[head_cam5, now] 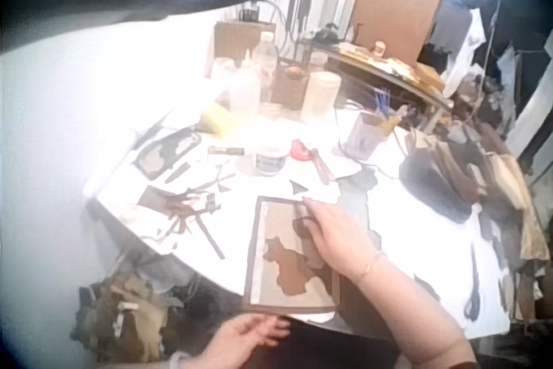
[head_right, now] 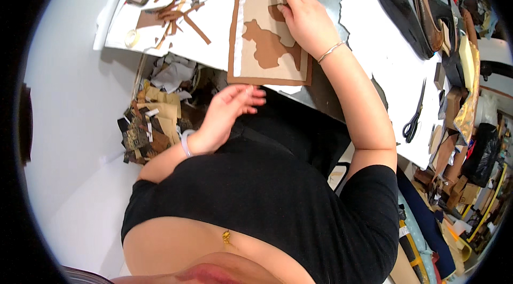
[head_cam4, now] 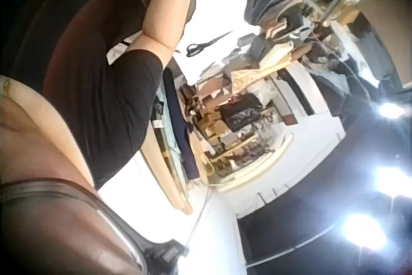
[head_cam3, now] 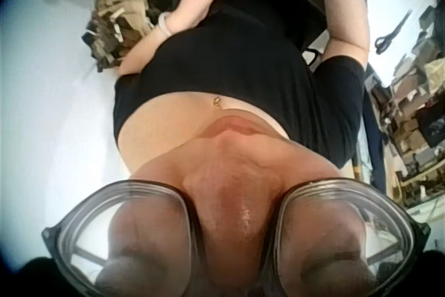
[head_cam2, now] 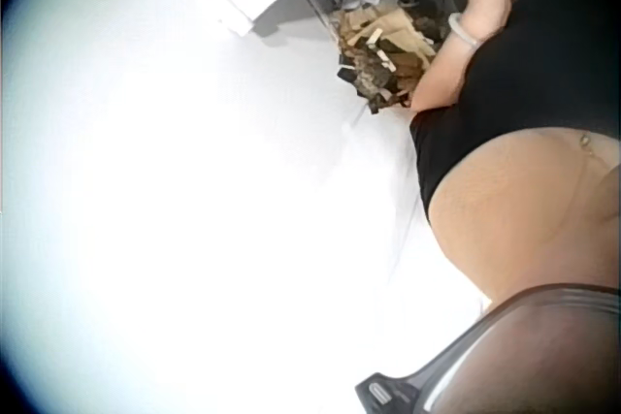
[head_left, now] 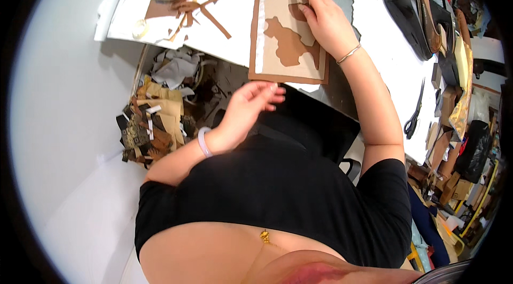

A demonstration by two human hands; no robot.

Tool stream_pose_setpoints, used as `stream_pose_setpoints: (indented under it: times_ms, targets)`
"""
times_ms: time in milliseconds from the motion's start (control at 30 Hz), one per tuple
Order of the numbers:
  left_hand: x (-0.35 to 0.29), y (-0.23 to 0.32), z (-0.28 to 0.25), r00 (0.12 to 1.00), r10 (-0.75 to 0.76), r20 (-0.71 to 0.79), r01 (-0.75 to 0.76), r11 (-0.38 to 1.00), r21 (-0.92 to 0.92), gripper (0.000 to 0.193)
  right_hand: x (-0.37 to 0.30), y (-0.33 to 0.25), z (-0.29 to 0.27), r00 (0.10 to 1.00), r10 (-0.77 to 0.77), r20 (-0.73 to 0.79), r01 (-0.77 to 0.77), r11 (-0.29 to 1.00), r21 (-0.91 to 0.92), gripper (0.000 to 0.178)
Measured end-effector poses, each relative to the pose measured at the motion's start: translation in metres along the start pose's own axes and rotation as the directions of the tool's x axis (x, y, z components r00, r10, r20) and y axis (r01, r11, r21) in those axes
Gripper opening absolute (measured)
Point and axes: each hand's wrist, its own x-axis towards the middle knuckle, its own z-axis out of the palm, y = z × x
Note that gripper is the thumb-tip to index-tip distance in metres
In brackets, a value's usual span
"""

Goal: The person cuts a rectangular piece of light brown material with scissors, applies glue to its edges with a brush, and presses the glued edges onto a white shoe last. The person repeats cutting, gluing, and pressing on the same piece multiple times.

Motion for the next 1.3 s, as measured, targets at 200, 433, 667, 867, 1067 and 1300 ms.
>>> stream_pose_setpoints:
  times_ms: [200,433,667,867,1067,1300]
  targets:
    - [-0.012,0.002,0.002,0.954,0.097,-0.285,-0.147,0.976,-0.16,0.025,-0.041,-0.013,-0.018,0.99,0.131,0.044,-0.134,0.985,0.104,0.037]
    - [-0.041,0.052,-0.01,0.853,0.451,-0.262,-0.421,0.892,0.164,0.026,-0.078,-0.017,-0.059,0.94,0.329,0.095,-0.32,0.744,0.587,0.057]
    - [-0.042,0.116,-0.005,0.939,0.329,-0.101,-0.324,0.944,0.066,0.041,-0.134,-0.03,-0.101,0.826,0.28,0.488,-0.553,0.24,0.798,0.04]
    - [-0.014,0.042,0.067,0.932,0.347,0.101,-0.348,0.937,-0.014,0.049,-0.176,-0.075,-0.092,0.807,0.468,0.361,-0.137,-0.446,0.885,0.034]
    - [0.009,-0.001,0.132,0.816,0.448,0.365,-0.477,0.879,-0.014,0.058,-0.188,-0.086,-0.081,0.813,0.521,0.258,0.103,-0.566,0.818,0.045]
    - [0.016,-0.005,0.177,0.904,0.387,0.18,-0.426,0.84,0.336,0.038,-0.188,-0.079,-0.079,0.768,0.598,0.229,0.189,-0.553,0.811,0.03]
